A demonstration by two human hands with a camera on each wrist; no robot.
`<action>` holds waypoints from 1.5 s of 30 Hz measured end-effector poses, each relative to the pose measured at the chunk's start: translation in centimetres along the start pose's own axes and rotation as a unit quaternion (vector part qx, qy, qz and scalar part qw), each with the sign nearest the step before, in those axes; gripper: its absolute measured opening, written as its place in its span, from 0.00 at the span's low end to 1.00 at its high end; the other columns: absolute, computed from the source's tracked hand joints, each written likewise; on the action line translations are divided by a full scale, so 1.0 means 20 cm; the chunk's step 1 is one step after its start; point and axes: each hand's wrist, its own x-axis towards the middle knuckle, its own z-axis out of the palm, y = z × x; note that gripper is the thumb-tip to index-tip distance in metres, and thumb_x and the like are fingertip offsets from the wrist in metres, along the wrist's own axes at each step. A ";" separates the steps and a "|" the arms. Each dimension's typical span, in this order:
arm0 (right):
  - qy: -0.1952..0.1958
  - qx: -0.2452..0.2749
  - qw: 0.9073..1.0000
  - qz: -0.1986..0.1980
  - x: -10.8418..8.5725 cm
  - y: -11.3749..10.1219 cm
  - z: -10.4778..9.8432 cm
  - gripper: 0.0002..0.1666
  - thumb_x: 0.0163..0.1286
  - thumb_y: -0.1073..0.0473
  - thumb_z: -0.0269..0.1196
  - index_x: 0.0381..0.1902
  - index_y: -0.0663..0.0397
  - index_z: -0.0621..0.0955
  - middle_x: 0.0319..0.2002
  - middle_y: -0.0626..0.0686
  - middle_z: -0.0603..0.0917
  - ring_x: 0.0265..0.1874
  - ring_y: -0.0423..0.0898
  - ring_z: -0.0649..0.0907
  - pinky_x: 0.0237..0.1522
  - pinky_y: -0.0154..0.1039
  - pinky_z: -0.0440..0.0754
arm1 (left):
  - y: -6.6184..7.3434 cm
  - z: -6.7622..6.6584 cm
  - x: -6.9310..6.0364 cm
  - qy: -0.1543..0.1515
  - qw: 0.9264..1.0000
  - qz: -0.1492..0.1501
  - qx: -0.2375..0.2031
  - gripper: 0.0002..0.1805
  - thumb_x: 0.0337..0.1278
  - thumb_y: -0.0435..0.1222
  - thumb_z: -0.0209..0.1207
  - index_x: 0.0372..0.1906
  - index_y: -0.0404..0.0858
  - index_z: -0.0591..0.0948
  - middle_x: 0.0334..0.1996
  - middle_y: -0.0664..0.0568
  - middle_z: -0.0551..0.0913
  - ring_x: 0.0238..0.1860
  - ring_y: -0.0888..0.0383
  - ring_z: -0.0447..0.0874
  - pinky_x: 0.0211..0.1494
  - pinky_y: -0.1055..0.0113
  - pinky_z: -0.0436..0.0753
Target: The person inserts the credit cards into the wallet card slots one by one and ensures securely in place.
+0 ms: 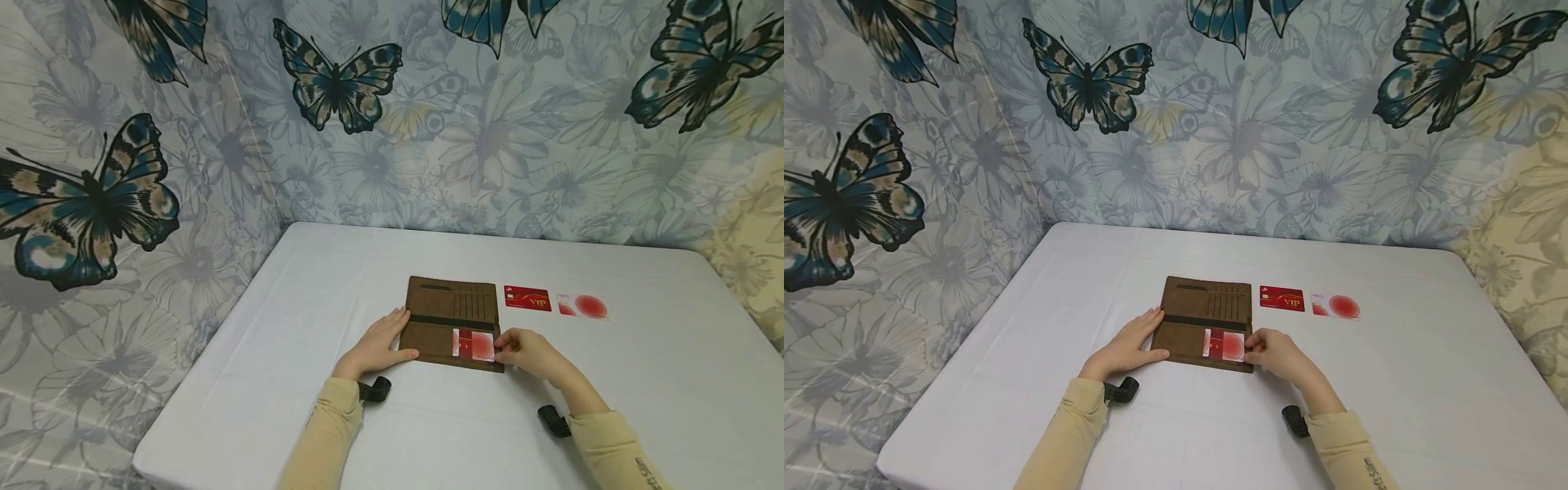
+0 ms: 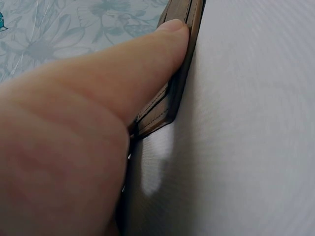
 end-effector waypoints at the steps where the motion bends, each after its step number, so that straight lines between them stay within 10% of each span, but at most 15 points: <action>1: 0.000 -0.001 1.000 0.000 0.00 0.00 0.00 0.15 0.57 0.63 0.67 0.39 0.67 0.76 0.27 0.52 0.74 0.29 0.47 0.72 0.28 0.37 0.74 | 0.00 0.00 0.00 0.000 1.000 0.001 -0.002 0.47 0.58 0.58 0.53 0.73 0.37 0.48 0.72 0.49 0.43 0.71 0.58 0.37 0.70 0.61 0.41; 45: 0.012 0.013 1.000 0.015 0.01 -0.06 0.04 0.13 0.60 0.64 0.64 0.39 0.68 0.76 0.28 0.53 0.75 0.29 0.47 0.73 0.29 0.37 0.75 | 0.00 0.00 0.00 -0.002 1.000 0.000 0.001 0.47 0.58 0.57 0.53 0.73 0.37 0.48 0.73 0.50 0.43 0.71 0.58 0.36 0.70 0.61 0.40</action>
